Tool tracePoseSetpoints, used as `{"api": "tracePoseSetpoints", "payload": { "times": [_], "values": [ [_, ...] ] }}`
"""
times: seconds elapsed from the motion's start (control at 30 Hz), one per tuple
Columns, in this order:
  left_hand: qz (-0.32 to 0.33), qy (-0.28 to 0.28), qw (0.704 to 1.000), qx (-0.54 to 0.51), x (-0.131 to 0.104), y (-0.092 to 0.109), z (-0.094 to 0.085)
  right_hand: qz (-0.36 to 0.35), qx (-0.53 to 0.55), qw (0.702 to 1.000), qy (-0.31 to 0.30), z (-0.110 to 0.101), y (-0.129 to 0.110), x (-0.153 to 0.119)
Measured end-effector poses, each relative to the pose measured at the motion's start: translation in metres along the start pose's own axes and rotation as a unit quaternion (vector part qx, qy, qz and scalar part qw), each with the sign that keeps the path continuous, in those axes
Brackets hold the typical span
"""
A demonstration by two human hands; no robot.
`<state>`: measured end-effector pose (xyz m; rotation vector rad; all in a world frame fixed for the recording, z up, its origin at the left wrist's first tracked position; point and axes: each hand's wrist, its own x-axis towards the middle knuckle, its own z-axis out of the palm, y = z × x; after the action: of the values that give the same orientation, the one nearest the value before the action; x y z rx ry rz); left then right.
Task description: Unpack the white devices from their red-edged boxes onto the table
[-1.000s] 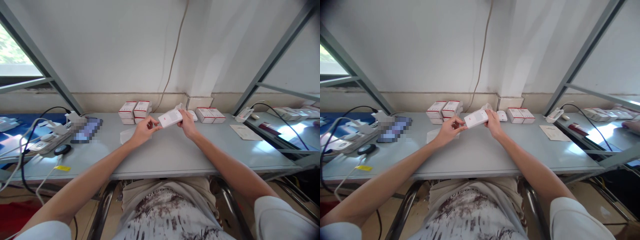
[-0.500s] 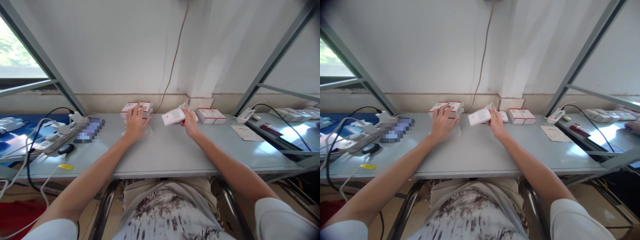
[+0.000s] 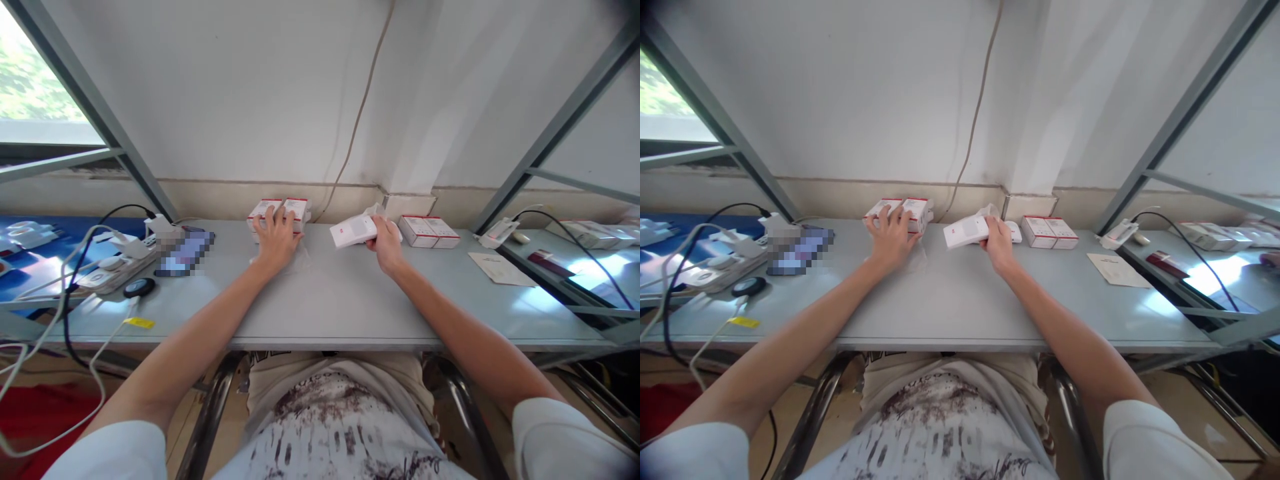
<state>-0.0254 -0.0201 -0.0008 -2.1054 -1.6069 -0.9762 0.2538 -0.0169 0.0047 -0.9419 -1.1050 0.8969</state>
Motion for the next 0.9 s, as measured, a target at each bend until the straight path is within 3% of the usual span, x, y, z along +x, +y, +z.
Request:
{"api": "tracePoseSetpoints", "payload": {
  "times": [0.3, 0.53, 0.67, 0.77, 0.9],
  "values": [
    [0.011, 0.000, 1.000, 0.000, -0.001, 0.002, -0.001, 0.004, 0.007, 1.000, 0.013, 0.000, 0.000, 0.001],
    [0.072, 0.103, 0.978, -0.168, 0.002, 0.003, -0.001, 0.004, 0.033, 0.999, 0.009, 0.000, -0.006, 0.002],
    [0.053, 0.130, 0.951, -0.275, -0.003, 0.010, 0.002, 0.010, 0.064, 0.998, 0.003, 0.000, -0.010, 0.000],
    [0.031, 0.133, 0.943, -0.304, -0.007, 0.013, 0.004, 0.011, 0.082, 0.997, -0.005, 0.000, -0.012, -0.001],
    [0.048, 0.096, 0.946, -0.305, -0.009, 0.015, 0.004, 0.024, 0.102, 0.994, -0.022, 0.000, -0.016, -0.002]
  ]
}}
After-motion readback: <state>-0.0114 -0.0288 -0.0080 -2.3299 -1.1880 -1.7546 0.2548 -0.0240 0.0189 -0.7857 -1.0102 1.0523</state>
